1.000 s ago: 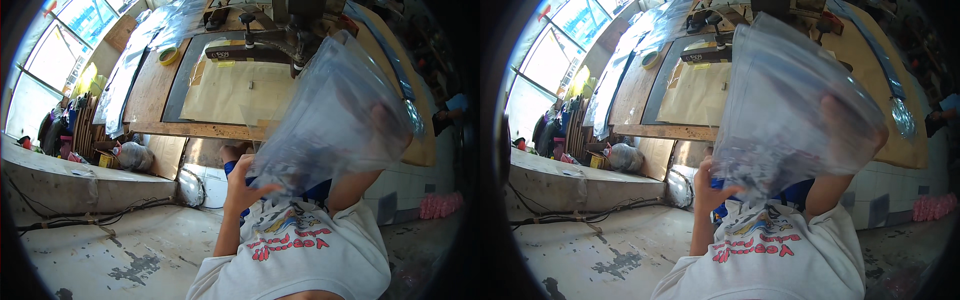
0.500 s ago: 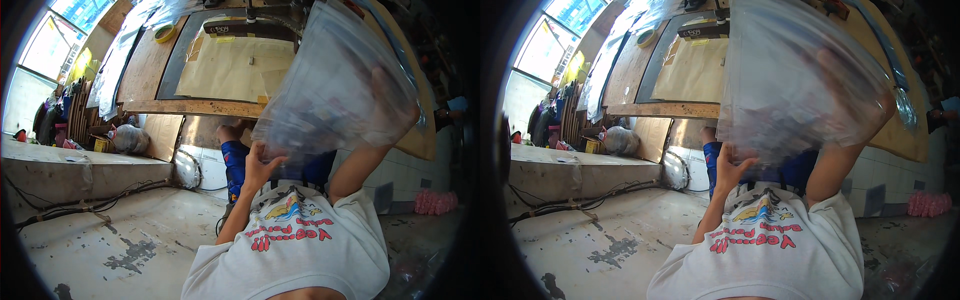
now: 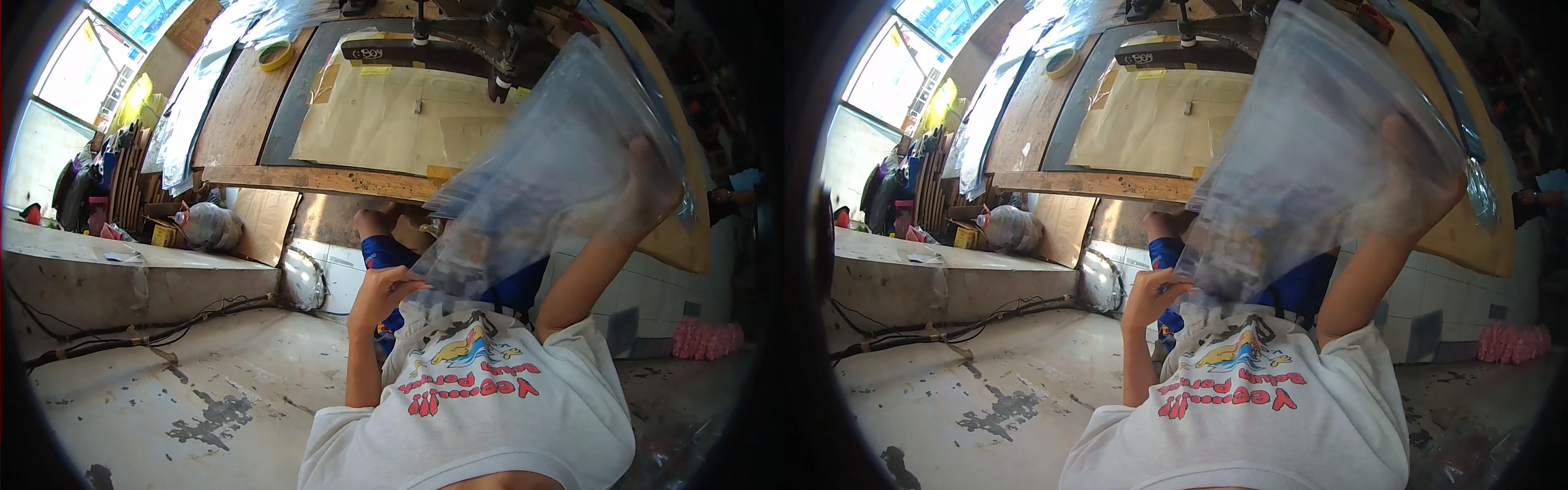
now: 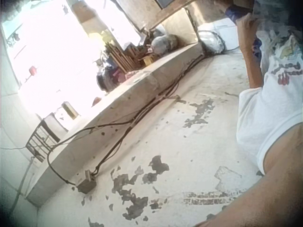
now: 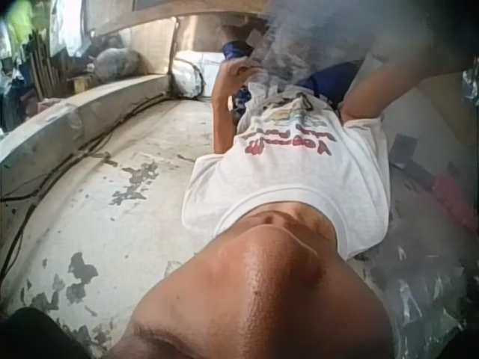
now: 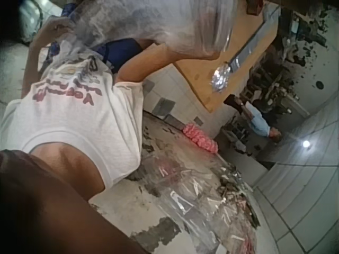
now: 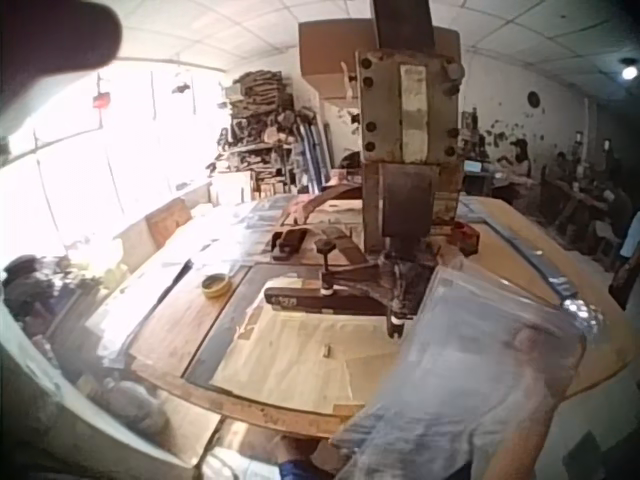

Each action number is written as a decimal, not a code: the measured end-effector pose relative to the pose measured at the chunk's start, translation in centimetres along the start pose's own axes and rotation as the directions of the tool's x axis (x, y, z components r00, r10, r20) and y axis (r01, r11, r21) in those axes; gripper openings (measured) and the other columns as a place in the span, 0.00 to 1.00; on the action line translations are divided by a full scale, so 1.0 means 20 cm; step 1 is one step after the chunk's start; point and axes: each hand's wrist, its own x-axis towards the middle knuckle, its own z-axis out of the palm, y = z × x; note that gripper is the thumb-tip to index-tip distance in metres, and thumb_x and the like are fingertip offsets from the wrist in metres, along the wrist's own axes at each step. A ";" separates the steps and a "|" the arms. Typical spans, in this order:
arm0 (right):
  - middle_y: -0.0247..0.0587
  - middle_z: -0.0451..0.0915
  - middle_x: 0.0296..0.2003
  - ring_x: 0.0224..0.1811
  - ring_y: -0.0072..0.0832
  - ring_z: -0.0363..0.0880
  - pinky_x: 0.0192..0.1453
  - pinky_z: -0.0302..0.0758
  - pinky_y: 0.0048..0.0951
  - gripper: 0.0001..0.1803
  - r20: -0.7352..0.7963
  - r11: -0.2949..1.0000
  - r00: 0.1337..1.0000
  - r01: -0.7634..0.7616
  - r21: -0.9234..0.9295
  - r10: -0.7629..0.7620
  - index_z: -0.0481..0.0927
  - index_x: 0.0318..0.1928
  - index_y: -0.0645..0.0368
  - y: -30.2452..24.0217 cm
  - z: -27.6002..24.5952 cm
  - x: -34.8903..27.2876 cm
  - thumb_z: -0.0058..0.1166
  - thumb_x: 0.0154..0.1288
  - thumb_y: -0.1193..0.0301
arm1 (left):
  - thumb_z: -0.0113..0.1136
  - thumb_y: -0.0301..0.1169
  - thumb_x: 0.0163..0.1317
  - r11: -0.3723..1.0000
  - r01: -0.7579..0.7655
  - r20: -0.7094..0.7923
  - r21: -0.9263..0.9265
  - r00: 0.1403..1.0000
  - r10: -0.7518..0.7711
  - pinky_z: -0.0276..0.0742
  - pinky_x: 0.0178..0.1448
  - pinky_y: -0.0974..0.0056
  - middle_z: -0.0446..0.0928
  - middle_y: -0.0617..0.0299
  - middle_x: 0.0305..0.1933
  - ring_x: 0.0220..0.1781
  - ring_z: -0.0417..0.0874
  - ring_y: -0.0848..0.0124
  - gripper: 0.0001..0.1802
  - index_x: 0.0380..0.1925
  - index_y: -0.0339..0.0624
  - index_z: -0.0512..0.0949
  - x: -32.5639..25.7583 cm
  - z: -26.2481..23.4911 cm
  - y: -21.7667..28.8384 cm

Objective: The person seals plastic bags by hand using a thermal heat sealer. They align the open end of a bag onto the sealing element, press down on the lever, and then pull the sealed bag away.

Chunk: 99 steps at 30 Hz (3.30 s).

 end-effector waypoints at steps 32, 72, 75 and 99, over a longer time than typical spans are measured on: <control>0.43 0.75 0.19 0.22 0.41 0.76 0.32 0.72 0.44 0.17 0.916 0.916 0.353 -0.270 0.295 -0.191 0.78 0.21 0.57 -0.09 -0.09 -1.33 0.62 0.59 0.60 | 0.64 0.28 0.69 0.632 -0.362 -0.380 -0.685 0.918 0.115 0.77 0.31 0.79 0.82 0.62 0.36 0.31 0.80 0.81 0.10 0.45 0.33 0.80 0.85 -0.43 0.78; 0.46 0.72 0.21 0.25 0.48 0.75 0.30 0.70 0.45 0.14 0.855 0.689 0.421 -0.523 0.502 -0.303 0.71 0.22 0.60 -0.16 -0.09 -0.98 0.55 0.55 0.64 | 0.79 0.61 0.33 0.518 -0.335 0.210 0.787 0.935 0.286 0.55 0.65 0.48 0.76 0.57 0.53 0.64 0.68 0.59 0.40 0.45 0.49 0.85 1.25 -0.29 0.36; 0.46 0.71 0.20 0.25 0.48 0.75 0.30 0.70 0.45 0.17 0.848 0.695 0.429 -0.506 0.511 -0.311 0.71 0.22 0.61 -0.14 -0.10 -0.98 0.56 0.56 0.61 | 0.77 0.55 0.43 0.478 -0.413 0.259 0.775 0.898 0.357 0.56 0.64 0.51 0.80 0.60 0.48 0.57 0.74 0.62 0.29 0.39 0.47 0.84 1.25 -0.28 0.40; 0.39 0.75 0.22 0.26 0.40 0.79 0.34 0.76 0.43 0.09 0.792 0.700 0.521 -0.434 0.567 -0.319 0.77 0.23 0.55 -0.21 -0.10 -1.15 0.62 0.54 0.67 | 0.73 0.32 0.59 0.167 -0.654 -0.028 0.738 0.217 0.976 0.74 0.31 0.59 0.79 0.50 0.29 0.28 0.80 0.61 0.14 0.34 0.33 0.79 0.57 -0.81 1.22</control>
